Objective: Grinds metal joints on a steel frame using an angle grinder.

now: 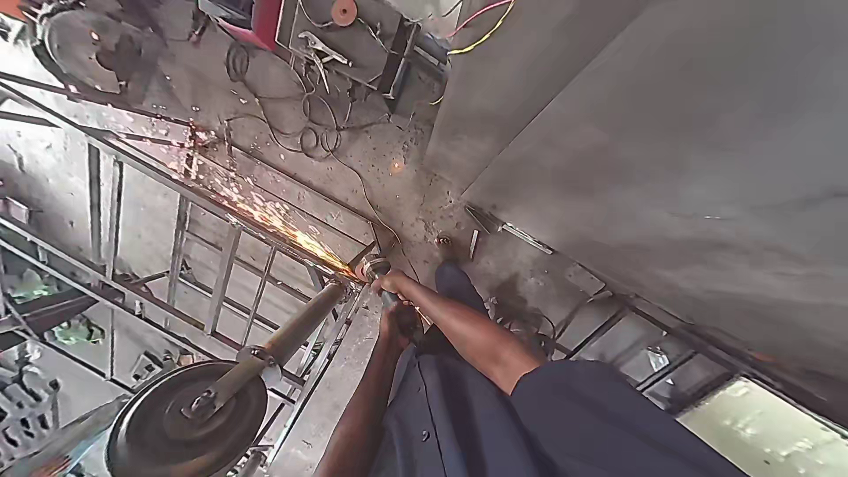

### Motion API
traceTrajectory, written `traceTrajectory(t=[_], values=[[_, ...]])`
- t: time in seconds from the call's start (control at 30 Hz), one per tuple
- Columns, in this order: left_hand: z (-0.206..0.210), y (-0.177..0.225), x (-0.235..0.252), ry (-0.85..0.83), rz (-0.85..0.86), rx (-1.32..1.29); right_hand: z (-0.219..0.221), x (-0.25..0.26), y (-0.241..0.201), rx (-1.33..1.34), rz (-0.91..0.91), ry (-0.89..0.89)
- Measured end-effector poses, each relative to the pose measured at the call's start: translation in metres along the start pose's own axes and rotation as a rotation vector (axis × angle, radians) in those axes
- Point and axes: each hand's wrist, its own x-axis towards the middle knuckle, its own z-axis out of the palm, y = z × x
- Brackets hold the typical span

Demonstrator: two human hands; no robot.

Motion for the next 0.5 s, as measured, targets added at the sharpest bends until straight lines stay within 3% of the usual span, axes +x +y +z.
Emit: traceTrajectory(t=[0.17,0.3,0.4,0.5], values=[[-0.010,0.021,-0.001,0.046,0.055,0.034,0.015,0.022,-0.010,0.104,-0.053,-0.028],[-0.008,0.026,0.008,0.027,0.010,0.005,0.008,0.031,-0.003,-0.021,-0.121,-0.035],[-0.007,0.013,0.005,0.012,-0.008,-0.001,0.008,-0.024,-0.036,-0.066,0.089,0.023],[-0.007,0.003,0.013,0.001,-0.030,0.028,0.004,0.023,0.007,0.060,-0.034,0.014]])
